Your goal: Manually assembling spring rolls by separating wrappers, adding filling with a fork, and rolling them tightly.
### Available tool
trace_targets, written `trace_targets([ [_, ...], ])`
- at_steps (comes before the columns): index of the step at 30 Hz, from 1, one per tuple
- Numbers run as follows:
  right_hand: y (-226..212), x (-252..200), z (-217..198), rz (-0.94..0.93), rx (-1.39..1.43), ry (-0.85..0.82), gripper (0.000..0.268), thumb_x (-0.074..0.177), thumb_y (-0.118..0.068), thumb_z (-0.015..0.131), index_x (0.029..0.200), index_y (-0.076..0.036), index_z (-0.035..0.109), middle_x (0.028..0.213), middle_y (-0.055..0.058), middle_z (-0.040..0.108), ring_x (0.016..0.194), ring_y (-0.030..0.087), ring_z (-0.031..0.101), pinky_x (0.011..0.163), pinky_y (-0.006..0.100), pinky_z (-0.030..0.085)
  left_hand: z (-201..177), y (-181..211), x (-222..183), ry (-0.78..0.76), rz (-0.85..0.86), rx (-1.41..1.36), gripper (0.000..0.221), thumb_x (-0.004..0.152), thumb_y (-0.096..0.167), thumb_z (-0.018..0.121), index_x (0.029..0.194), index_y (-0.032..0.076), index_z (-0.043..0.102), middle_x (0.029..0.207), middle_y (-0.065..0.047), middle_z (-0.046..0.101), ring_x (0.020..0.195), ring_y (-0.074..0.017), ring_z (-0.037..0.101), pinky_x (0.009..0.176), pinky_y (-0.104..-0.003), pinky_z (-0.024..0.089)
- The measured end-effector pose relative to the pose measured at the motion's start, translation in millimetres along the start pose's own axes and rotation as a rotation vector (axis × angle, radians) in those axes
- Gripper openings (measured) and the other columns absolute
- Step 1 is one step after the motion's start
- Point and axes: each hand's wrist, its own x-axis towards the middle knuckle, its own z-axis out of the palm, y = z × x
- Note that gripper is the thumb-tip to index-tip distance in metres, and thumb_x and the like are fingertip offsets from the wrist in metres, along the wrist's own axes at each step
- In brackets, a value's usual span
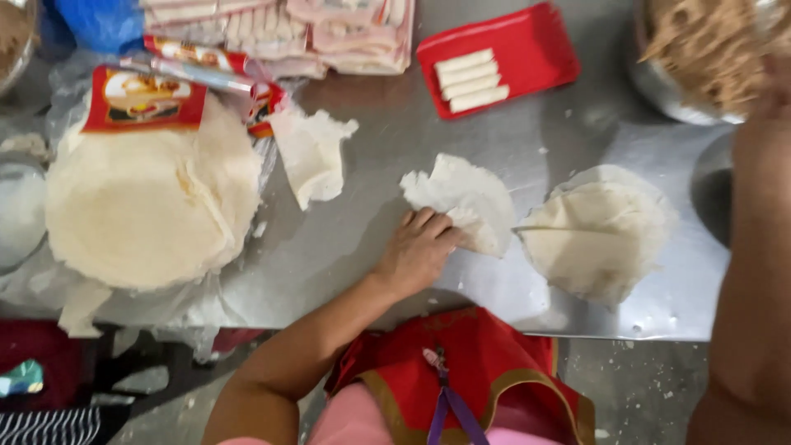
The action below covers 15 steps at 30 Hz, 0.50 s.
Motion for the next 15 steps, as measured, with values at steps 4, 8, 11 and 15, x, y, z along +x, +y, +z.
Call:
trace_targets([
  [4,-6.7,5.9,-57.7,0.104,0.344,0.065,0.042,0.108,0.005,0.077,0.149,0.000,0.084,0.125,0.024,0.062,0.099,0.046,0.073,0.081,0.045,0.058,17.9,-7.7,-5.0,0.083,0.080,0.029,0.018,0.103,0.016,0.046,0.096,0.013,0.062,0.091,-0.003,0.049,0.092,-0.0231,0.050,0.075,-0.037,0.040],
  [8,-107.7,12.5,-189.0,0.065,0.252,0.077,0.094,0.073,-0.006,0.113,0.157,0.000,0.070,0.127,0.029,0.048,0.107,0.055,0.061,0.081,0.061,0.050,9.8,-7.8,3.3,0.082,0.086,0.010,0.016,0.102,0.015,0.046,0.097,0.013,0.061,0.089,-0.003,0.048,0.090,-0.0239,0.050,0.074,-0.038,0.041],
  [11,-192.7,-32.8,-203.2,-0.017,0.503,-0.045,0.068,0.074,-0.018,0.103,0.133,-0.006,0.073,0.118,0.021,0.056,0.104,0.046,0.062,0.082,0.054,0.048,9.7,-10.4,11.5,0.079,0.074,-0.018,0.021,0.104,0.015,0.043,0.094,0.012,0.061,0.086,-0.003,0.047,0.086,-0.0227,0.049,0.074,-0.037,0.039],
  [15,-259.6,-93.1,-176.9,-0.122,0.856,-0.248,0.019,0.080,-0.029,0.082,0.097,-0.021,0.077,0.096,0.001,0.065,0.095,0.026,0.062,0.082,0.039,0.044,13.6,-14.7,15.6,0.027,0.039,-0.034,0.025,0.104,0.016,0.043,0.088,0.012,0.061,0.084,-0.003,0.048,0.085,-0.0224,0.050,0.075,-0.038,0.038],
])
